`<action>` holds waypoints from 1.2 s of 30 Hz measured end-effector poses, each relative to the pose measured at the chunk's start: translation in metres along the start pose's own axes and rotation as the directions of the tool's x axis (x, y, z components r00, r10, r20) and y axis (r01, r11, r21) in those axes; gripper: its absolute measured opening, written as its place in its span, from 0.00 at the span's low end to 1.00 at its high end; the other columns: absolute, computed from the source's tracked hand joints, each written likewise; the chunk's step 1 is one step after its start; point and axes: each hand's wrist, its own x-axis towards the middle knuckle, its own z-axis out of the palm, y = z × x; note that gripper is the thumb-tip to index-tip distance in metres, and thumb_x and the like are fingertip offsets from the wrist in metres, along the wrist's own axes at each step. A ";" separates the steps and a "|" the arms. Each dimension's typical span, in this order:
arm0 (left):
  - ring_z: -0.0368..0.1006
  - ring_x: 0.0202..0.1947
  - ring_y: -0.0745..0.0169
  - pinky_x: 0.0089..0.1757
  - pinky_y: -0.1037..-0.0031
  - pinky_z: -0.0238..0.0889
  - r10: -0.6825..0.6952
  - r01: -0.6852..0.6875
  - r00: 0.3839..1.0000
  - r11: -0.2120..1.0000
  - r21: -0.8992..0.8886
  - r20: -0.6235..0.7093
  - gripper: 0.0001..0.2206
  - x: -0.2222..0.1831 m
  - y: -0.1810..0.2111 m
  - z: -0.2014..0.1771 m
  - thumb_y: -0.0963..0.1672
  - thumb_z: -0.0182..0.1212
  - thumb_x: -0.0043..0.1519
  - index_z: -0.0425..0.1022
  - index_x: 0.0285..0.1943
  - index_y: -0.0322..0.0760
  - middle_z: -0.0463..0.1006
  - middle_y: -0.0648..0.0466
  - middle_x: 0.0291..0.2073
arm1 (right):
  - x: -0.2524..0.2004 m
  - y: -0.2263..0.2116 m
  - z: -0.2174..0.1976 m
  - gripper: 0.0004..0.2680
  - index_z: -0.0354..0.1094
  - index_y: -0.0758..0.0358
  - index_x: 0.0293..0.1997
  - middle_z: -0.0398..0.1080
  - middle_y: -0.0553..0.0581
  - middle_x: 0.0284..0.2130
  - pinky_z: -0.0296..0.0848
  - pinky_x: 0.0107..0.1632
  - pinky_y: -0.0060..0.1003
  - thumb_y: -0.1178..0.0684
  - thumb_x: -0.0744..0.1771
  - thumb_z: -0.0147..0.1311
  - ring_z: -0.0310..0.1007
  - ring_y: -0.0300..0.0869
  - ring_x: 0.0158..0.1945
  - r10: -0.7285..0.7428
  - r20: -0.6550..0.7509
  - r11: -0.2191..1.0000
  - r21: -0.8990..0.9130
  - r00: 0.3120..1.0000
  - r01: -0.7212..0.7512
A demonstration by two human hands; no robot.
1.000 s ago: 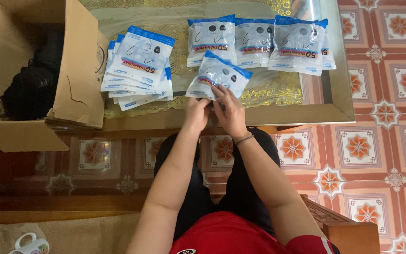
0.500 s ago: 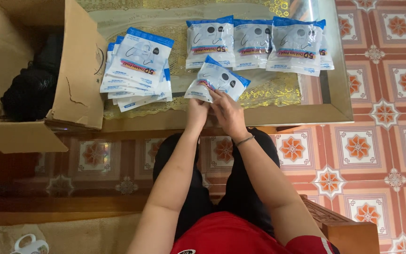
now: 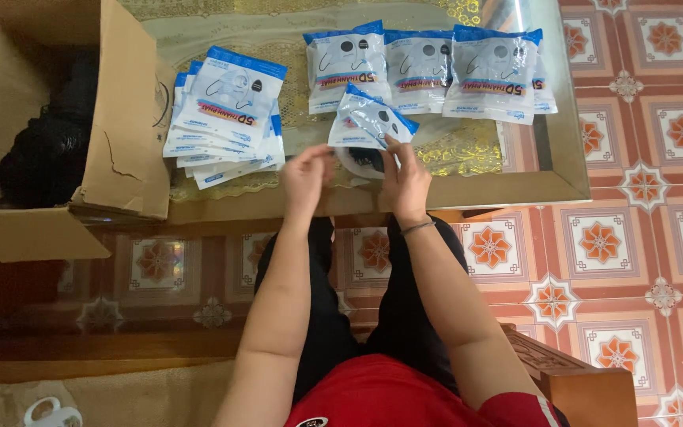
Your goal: Sorting and inspecting black face masks on a glass table
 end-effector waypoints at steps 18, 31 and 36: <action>0.84 0.40 0.48 0.40 0.55 0.82 -0.379 0.494 0.869 0.650 -0.577 0.318 0.16 0.027 -0.061 -0.012 0.43 0.68 0.62 0.73 0.57 0.34 0.83 0.40 0.45 | -0.001 0.001 -0.015 0.36 0.34 0.62 0.77 0.34 0.83 0.74 0.50 0.70 0.78 0.54 0.67 0.67 0.33 0.78 0.75 0.262 0.323 0.598 0.685 0.909 -0.416; 0.66 0.66 0.39 0.65 0.45 0.58 -0.217 0.236 0.971 0.927 -0.292 0.098 0.45 0.017 0.024 0.015 0.57 0.72 0.60 0.49 0.77 0.32 0.69 0.34 0.64 | -0.003 0.082 0.037 0.10 0.70 0.66 0.46 0.80 0.63 0.39 0.85 0.41 0.54 0.51 0.68 0.62 0.84 0.53 0.38 0.607 0.524 0.032 0.735 0.597 -0.677; 0.68 0.63 0.35 0.61 0.45 0.62 -0.098 0.127 0.988 0.952 0.278 -0.116 0.35 0.020 0.032 -0.006 0.63 0.47 0.70 0.59 0.75 0.37 0.68 0.35 0.63 | -0.001 0.070 0.023 0.13 0.75 0.63 0.50 0.78 0.55 0.38 0.83 0.42 0.45 0.44 0.69 0.63 0.80 0.42 0.39 0.515 0.566 0.476 0.435 0.643 -0.764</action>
